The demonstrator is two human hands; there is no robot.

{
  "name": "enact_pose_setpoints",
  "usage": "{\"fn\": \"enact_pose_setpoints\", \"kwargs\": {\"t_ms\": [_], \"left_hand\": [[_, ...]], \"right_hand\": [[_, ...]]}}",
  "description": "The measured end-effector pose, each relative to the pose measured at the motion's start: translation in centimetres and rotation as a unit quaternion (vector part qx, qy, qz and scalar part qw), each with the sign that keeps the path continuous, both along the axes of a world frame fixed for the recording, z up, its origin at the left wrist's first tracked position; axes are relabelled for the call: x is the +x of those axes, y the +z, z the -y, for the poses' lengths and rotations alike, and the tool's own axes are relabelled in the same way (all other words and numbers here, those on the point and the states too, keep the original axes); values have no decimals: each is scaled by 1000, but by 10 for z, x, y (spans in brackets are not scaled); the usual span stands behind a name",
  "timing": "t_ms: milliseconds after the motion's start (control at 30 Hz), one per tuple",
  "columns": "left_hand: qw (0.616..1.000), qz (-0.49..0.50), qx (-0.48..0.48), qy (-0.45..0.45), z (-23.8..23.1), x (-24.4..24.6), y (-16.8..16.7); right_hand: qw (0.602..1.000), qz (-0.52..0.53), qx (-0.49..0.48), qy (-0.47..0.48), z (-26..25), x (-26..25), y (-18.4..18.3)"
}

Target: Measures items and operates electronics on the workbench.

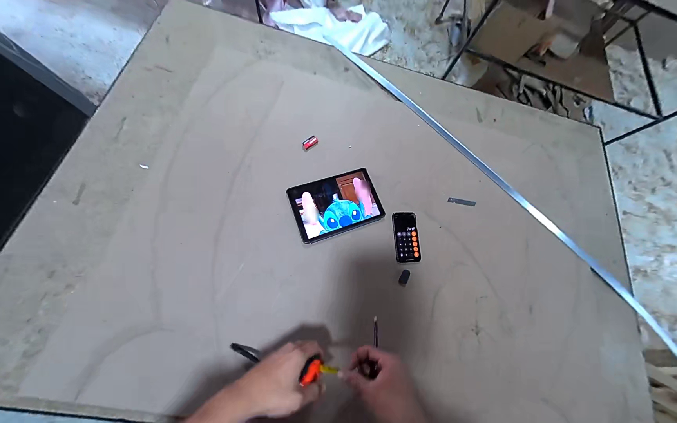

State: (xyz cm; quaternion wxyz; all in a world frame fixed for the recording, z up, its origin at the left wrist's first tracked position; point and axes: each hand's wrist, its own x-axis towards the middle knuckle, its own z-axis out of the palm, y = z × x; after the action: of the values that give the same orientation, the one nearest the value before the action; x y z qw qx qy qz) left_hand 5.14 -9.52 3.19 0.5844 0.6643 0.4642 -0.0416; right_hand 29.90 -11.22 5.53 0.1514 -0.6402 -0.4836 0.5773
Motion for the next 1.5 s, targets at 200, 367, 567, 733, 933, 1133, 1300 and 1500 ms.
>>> {"fn": "enact_pose_setpoints", "kwargs": {"t_ms": [200, 367, 567, 733, 933, 1133, 1300, 1500], "left_hand": [[981, -124, -82, 127, -109, -59, -5], [945, -117, -67, 299, -169, -78, -30], [948, -79, -122, 284, -227, -94, -54], [947, -91, -187, 244, -267, -91, -54], [950, -27, -223, 216, -279, -100, -63], [913, -26, -194, 358, -265, -107, -75], [909, -8, -199, 367, -262, -106, -77], [908, -32, -223, 353, -264, -103, -82]], "right_hand": [[952, 96, 205, 207, -217, 85, -7], [881, 156, 298, 334, -369, 95, -39], [902, 65, 237, 356, -430, 87, -93], [922, 50, 227, 310, -439, 97, -111], [934, 64, 195, 293, -443, 95, -121], [894, 133, 246, 351, -440, 84, -126], [867, 106, 274, 402, -447, 86, -132], [854, 109, 280, 425, -457, 85, -130]]}}
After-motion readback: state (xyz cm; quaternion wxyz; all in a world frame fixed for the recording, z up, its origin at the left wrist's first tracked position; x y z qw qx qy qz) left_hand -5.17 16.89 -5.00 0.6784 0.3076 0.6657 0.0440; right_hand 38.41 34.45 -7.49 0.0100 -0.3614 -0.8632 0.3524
